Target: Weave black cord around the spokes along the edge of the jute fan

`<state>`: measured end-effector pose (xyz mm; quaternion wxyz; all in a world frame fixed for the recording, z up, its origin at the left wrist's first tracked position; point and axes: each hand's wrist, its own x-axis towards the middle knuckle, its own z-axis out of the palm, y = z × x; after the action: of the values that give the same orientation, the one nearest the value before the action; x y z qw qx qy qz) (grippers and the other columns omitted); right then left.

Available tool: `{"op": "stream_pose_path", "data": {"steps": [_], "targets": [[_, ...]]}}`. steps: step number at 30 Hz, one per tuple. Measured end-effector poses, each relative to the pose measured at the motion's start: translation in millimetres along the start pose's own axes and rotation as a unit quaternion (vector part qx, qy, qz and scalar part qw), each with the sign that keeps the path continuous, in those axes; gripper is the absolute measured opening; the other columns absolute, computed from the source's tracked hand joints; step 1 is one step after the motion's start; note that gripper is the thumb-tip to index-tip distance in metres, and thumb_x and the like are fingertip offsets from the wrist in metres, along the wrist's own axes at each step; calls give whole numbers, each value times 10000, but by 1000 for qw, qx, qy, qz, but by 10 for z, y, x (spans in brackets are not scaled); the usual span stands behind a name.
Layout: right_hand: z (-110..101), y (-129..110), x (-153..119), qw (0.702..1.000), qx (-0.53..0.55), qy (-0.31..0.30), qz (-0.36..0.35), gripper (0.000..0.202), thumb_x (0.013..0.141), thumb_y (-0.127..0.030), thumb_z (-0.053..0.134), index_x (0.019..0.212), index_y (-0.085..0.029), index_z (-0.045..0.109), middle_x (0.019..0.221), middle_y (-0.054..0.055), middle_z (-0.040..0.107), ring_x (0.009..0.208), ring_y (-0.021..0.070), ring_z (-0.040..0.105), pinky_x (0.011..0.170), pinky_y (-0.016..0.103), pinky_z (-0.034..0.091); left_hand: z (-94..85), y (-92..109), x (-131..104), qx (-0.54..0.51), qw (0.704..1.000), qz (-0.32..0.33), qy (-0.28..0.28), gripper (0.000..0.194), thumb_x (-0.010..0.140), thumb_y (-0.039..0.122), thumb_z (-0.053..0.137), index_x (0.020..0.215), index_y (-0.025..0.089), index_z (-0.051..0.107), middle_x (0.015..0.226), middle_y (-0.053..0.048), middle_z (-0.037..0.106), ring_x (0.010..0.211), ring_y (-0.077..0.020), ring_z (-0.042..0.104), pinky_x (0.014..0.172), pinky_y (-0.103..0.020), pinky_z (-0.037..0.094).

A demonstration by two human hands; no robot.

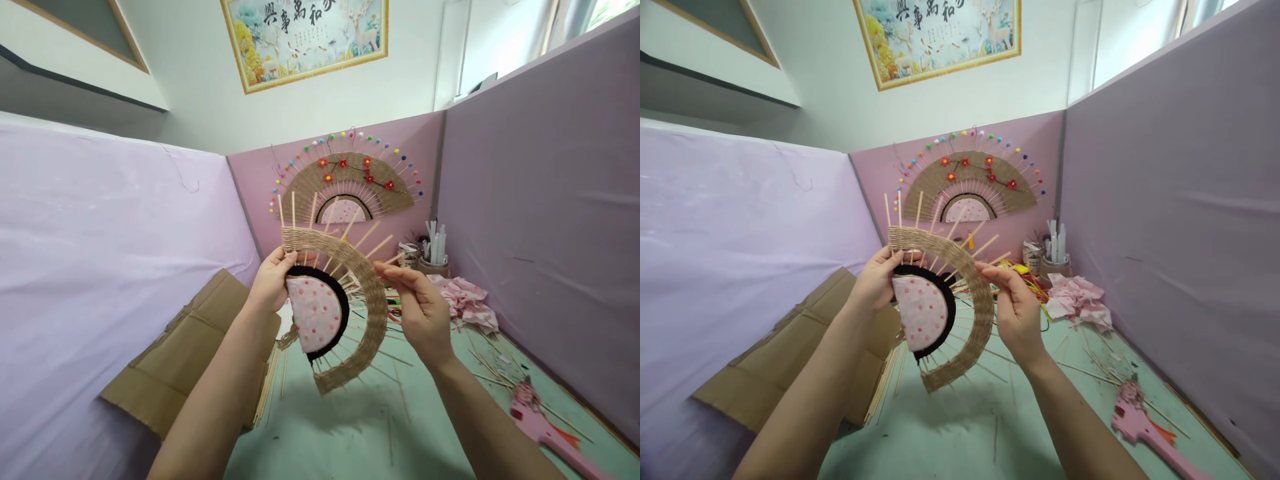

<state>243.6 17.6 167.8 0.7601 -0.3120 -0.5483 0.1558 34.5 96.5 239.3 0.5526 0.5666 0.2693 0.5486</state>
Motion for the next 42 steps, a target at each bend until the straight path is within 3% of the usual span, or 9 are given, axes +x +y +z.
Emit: {"op": "stream_pose_path", "data": {"steps": [5,10,18,23,27,29,32,35,42], "targets": [[-274,-77,-148,996,45,58,45,188,823,-118,534,975,-198,611,1045,64,675,977,203,640,868,391,524,-269,-182,-68,-39,994,-100,32,165,781,186,601,936,131,598,862,-87,701,773,-204,672,728,-358,527],[-598,86,-272,985,103,109,90,208,776,-108,567,948,-210,622,1029,30,687,999,192,635,977,418,456,-532,-1051,-435,-78,960,-267,36,117,799,130,561,914,118,577,885,-110,692,794,-197,675,767,-351,522],[-630,866,-534,966,73,-61,239,252,685,-49,462,806,-220,602,1029,23,691,1037,191,616,967,438,435,-553,-1959,-715,-18,929,-369,30,60,781,150,576,836,129,564,757,-91,682,672,-192,670,644,-326,534],[-405,1254,-626,900,-255,-305,181,342,754,-83,424,989,-199,644,1064,79,669,1024,212,595,926,430,433,-556,-2178,-687,67,938,-339,40,108,759,199,604,840,136,573,717,-78,669,668,-208,656,658,-357,521],[-301,1474,-738,841,-355,-394,108,332,785,-85,425,1010,-178,651,1040,94,675,991,216,594,910,410,424,-561,-2230,-747,175,947,-246,107,333,728,188,633,1051,179,553,1059,-108,625,1055,-247,568,925,-401,415],[-299,1543,-804,834,-365,-403,99,368,787,-65,405,1047,-177,639,1061,88,667,1005,210,585,909,396,420,-530,-2208,-792,292,941,-136,99,393,752,189,604,1139,205,538,1275,-116,502,1250,-251,398,1040,-411,293],[-334,1596,-877,840,-367,-385,110,454,757,-13,368,1106,-174,609,1094,89,651,1030,207,565,907,384,418,-445,-2171,-843,431,901,-2,-52,361,795,168,536,1150,226,563,1319,-103,472,1281,-252,346,1071,-441,226],[-361,1611,-907,850,-357,-368,120,501,719,21,342,1103,-170,602,1090,87,645,1029,199,553,908,373,409,-358,-2159,-822,455,875,13,-162,335,811,151,509,1123,239,590,1269,-94,519,1237,-258,387,1040,-447,261],[-293,1632,-791,820,-419,-357,155,246,853,-183,430,992,-225,629,1049,67,657,1025,240,509,874,424,296,-259,-2123,-461,547,816,-41,-184,250,848,201,445,1020,176,625,982,-122,572,957,-256,526,858,-379,394]]}}
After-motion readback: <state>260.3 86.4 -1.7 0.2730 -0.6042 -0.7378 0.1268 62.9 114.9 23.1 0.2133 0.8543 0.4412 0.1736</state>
